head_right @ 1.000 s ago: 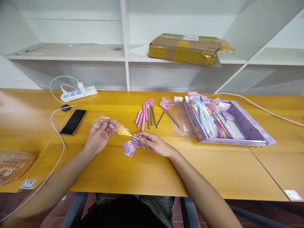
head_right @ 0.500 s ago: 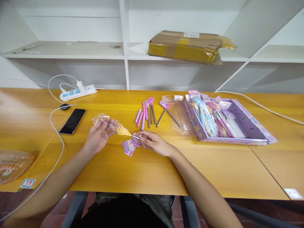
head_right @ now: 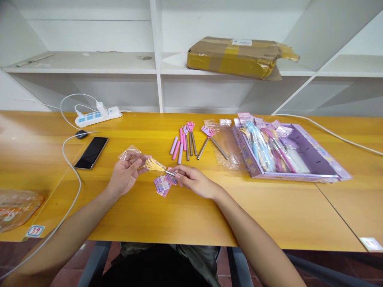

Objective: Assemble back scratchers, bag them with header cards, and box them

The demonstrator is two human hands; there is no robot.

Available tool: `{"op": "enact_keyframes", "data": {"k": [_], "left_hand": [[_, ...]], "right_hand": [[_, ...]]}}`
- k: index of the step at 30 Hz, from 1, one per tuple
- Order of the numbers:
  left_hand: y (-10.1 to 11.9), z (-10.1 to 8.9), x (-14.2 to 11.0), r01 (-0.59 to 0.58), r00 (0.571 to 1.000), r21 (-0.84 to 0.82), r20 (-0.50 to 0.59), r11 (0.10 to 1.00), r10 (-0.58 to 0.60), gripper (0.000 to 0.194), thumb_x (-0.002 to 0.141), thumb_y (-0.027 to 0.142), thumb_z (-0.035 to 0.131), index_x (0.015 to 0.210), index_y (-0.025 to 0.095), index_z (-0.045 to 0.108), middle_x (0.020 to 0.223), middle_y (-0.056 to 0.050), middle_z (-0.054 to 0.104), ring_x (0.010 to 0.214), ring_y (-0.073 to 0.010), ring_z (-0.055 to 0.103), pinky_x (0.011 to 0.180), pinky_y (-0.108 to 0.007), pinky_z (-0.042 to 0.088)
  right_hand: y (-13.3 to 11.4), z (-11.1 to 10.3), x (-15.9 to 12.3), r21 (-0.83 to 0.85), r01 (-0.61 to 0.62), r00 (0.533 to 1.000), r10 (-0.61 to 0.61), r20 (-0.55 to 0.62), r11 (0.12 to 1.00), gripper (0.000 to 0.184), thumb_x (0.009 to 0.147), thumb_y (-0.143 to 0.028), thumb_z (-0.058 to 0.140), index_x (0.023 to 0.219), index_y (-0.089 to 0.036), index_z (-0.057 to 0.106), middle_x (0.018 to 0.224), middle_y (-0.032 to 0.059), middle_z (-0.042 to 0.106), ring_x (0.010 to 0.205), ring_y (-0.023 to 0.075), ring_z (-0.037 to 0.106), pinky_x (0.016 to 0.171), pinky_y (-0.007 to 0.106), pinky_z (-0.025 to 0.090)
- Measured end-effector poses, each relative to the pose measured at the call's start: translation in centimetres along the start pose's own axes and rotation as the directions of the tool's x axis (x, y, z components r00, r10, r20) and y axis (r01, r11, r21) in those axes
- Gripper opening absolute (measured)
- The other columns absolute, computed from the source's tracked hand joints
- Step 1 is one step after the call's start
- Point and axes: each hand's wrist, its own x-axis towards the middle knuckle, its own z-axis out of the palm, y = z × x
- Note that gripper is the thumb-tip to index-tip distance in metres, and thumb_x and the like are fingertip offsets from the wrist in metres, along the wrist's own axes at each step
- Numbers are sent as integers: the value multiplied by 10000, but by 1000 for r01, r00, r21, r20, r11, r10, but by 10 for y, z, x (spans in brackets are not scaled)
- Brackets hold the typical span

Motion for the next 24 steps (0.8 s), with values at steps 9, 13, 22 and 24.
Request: {"op": "enact_keyframes", "data": {"k": [9, 13, 22, 24], "left_hand": [[4, -4, 4, 4, 998, -22, -67, 1000, -6, 342, 821, 345, 898, 990, 204, 636, 1113, -78, 809, 1045, -234, 787, 838, -329, 641], [3, 0, 1, 18, 998, -27, -58, 999, -20, 379, 789, 346, 922, 974, 204, 623, 1060, -76, 816, 1090, -256, 780, 831, -324, 638], [7, -1, 4, 33, 996, 11, -83, 999, -32, 403, 766, 360, 939, 964, 181, 638, 1012, -76, 821, 993, -246, 798, 815, -331, 650], [7, -2, 5, 41, 996, -5, -74, 999, -41, 398, 774, 370, 933, 978, 180, 649, 1038, -76, 819, 986, -242, 800, 842, -349, 655]], "right_hand": [[-3, -3, -1, -162, 57, 998, -53, 31, 985, 516, 1070, -613, 482, 783, -198, 590, 846, 42, 647, 846, 194, 592, 798, 295, 455], [-4, -3, -2, -198, 71, 997, -67, 24, 978, 527, 1072, -617, 468, 783, -199, 603, 834, 45, 641, 845, 200, 591, 809, 301, 460], [-16, -6, -3, -231, 67, 995, -47, 90, 971, 532, 1100, -568, 440, 977, -141, 731, 764, -2, 569, 701, 135, 466, 713, 260, 393], [-18, -7, -4, -239, 62, 994, -40, 99, 969, 543, 1101, -567, 439, 1032, -132, 756, 752, -9, 558, 693, 131, 462, 706, 259, 385]]}}
